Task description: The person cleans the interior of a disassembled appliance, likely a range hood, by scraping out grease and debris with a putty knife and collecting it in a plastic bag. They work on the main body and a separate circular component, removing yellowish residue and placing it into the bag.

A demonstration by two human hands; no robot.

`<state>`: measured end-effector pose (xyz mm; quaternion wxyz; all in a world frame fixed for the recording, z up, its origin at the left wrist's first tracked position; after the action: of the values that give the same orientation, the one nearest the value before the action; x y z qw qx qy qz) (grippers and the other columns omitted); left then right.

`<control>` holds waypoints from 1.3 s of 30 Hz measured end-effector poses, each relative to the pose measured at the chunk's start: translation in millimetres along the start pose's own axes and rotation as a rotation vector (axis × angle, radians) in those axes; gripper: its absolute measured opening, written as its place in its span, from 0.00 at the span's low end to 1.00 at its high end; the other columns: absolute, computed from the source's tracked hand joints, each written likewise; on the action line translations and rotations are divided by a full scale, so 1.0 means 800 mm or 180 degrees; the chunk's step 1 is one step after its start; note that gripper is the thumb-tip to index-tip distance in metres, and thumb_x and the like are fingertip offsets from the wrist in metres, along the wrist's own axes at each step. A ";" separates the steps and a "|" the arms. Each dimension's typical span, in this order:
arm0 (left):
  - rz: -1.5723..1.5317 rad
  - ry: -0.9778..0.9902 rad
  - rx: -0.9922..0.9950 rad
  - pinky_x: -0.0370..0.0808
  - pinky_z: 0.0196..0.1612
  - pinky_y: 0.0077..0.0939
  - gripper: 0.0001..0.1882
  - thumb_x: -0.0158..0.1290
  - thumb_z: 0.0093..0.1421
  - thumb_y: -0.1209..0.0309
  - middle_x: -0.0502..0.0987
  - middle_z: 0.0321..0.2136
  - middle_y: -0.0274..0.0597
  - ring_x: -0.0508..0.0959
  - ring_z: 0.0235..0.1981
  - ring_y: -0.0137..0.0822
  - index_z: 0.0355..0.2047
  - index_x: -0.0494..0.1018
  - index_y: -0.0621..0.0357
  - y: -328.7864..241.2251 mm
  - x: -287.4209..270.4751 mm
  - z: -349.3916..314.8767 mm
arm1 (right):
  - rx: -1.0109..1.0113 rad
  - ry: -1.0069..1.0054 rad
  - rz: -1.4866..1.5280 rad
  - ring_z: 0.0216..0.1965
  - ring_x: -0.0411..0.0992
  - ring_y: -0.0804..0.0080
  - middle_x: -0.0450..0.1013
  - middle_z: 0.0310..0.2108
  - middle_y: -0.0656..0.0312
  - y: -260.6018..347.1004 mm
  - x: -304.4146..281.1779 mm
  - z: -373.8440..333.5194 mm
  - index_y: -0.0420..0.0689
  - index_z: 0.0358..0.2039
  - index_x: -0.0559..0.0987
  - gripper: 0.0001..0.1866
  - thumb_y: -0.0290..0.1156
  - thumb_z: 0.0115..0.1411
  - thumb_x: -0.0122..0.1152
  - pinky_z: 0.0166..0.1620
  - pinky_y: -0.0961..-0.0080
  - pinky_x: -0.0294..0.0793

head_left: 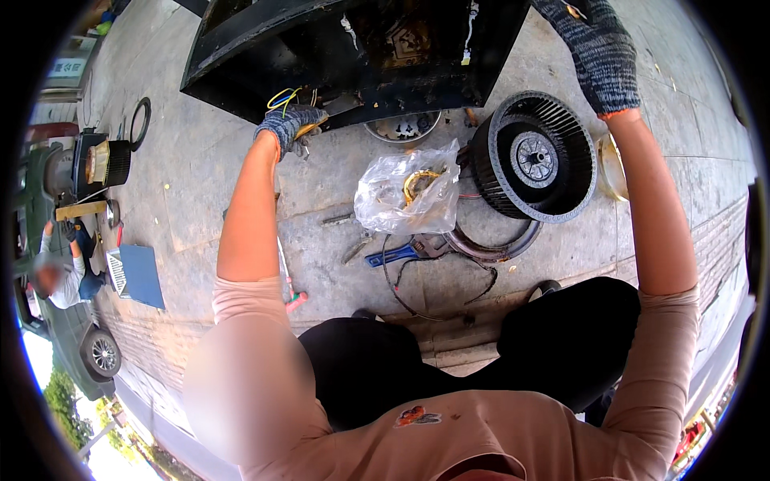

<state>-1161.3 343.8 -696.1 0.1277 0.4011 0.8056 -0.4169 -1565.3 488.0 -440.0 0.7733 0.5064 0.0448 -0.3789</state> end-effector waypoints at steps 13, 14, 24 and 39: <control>0.1775 0.0092 0.1487 0.73 0.49 0.28 0.18 0.56 0.60 0.56 0.82 0.42 0.40 0.80 0.43 0.40 0.43 0.80 0.54 -0.060 0.050 0.036 | 0.0142 0.0178 0.0065 0.49 0.75 0.70 0.79 0.47 0.53 -0.017 0.044 0.026 0.42 0.54 0.77 0.23 0.44 0.64 0.61 0.55 0.73 0.70; 0.1931 0.0037 0.1780 0.73 0.50 0.29 0.17 0.56 0.60 0.56 0.82 0.43 0.40 0.79 0.44 0.41 0.43 0.80 0.54 -0.067 0.062 0.042 | 0.0159 0.0162 0.0025 0.49 0.75 0.70 0.78 0.48 0.53 -0.020 0.044 0.026 0.42 0.54 0.77 0.23 0.44 0.63 0.61 0.55 0.73 0.70; 0.0428 0.0465 0.1479 0.77 0.26 0.27 0.18 0.61 0.57 0.60 0.83 0.31 0.41 0.81 0.27 0.31 0.41 0.81 0.60 -0.136 0.141 0.052 | -0.0016 0.0144 0.0121 0.49 0.76 0.68 0.78 0.48 0.51 -0.014 0.055 0.027 0.40 0.52 0.78 0.21 0.40 0.63 0.62 0.54 0.74 0.71; 0.0636 0.0764 0.2482 0.76 0.49 0.27 0.16 0.58 0.60 0.62 0.82 0.43 0.44 0.80 0.43 0.35 0.45 0.80 0.57 -0.213 0.178 0.050 | -0.0481 -0.0080 -0.0013 0.48 0.76 0.55 0.77 0.46 0.47 -0.004 0.050 0.029 0.45 0.50 0.80 0.18 0.38 0.62 0.61 0.51 0.68 0.73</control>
<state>-1386.9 333.1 -700.9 -0.0886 0.5414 0.5537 -0.6264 -1546.3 447.1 -449.5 0.8090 0.4417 0.0647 -0.3823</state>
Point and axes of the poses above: each hand's wrist, its own z-axis towards the middle knuckle, its own x-axis out of the palm, y = z × x, the point moved 9 cm from there along z, towards the middle knuckle
